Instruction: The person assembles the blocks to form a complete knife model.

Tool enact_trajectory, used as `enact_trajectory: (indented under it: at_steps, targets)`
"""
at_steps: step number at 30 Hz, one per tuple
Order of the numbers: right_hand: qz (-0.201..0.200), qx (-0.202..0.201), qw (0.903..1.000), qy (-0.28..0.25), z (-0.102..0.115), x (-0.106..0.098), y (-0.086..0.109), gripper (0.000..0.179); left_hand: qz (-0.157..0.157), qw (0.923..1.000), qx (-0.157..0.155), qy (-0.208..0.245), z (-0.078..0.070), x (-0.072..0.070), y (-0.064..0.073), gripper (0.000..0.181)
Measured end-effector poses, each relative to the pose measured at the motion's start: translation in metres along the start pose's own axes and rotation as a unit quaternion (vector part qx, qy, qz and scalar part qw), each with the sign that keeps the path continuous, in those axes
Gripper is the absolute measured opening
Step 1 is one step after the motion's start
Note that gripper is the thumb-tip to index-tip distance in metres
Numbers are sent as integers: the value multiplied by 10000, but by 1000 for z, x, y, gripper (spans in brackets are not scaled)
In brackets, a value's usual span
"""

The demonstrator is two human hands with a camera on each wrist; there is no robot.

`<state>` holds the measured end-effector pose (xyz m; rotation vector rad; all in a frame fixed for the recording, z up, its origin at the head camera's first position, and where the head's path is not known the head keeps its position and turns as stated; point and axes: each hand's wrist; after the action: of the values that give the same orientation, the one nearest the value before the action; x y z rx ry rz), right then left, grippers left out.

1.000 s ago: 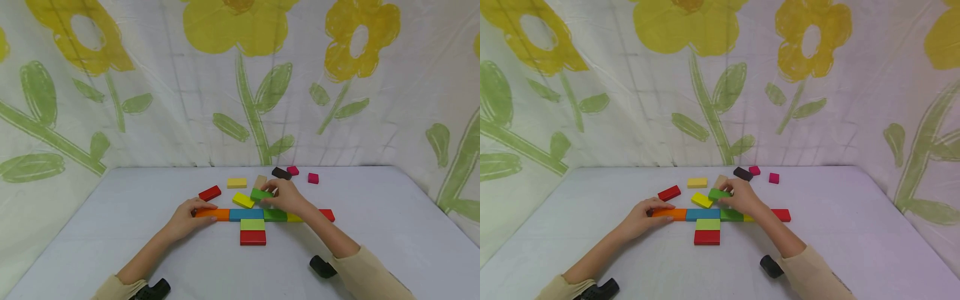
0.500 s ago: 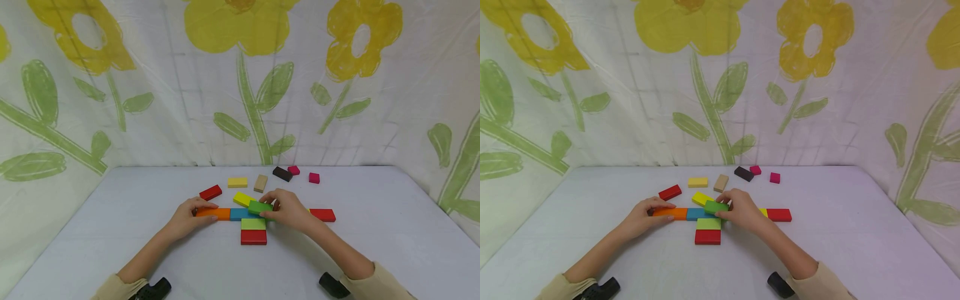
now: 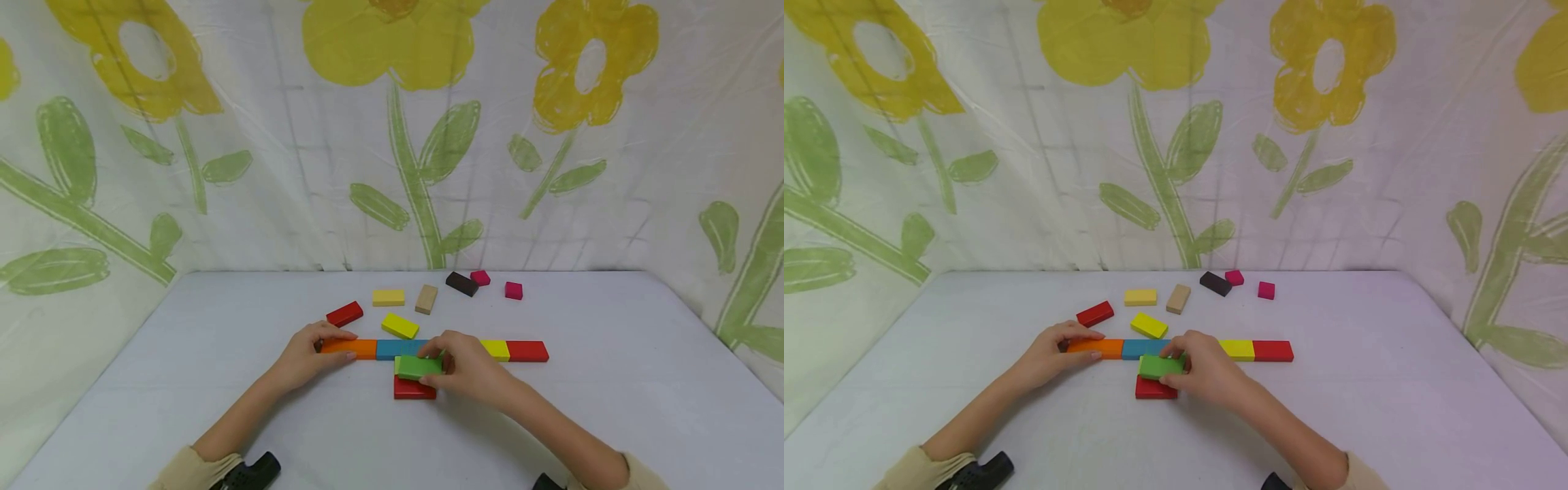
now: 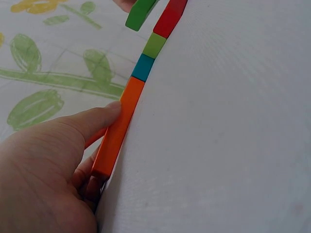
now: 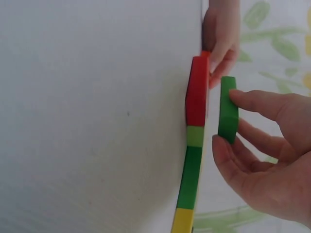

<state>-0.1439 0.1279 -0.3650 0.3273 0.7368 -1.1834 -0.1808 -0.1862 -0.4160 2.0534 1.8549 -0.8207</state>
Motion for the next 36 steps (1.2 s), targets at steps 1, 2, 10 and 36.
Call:
enact_trajectory:
  at_steps: [1, 2, 10, 36]
  targets:
    - [37, -24, 10000, 1, 1, 0, 2, 33, 2, 10000, -7, 2, 0, 0, 0, 28]
    - [68, -70, 10000, 14, 2, 1, 4, 33, 3, 10000, -9, 3, 0, 0, 0, 28]
    - [213, -181, 9995, -164, -27, 19, 7, 35, 14, 10000, 57, -29, 0, -1, -1, 28]
    - [668, -40, 9976, -152, -68, 47, 8, 34, 1, 9999, 130, -7, 0, -1, 0, 28]
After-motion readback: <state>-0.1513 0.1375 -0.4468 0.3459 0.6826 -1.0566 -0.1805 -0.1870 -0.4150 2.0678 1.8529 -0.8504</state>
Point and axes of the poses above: each hand's wrist, its own y-axis away from the middle knuckle, its own x-axis out of the palm, z = x × y, and after that the axes turned 11 degrees about -z, right-handed
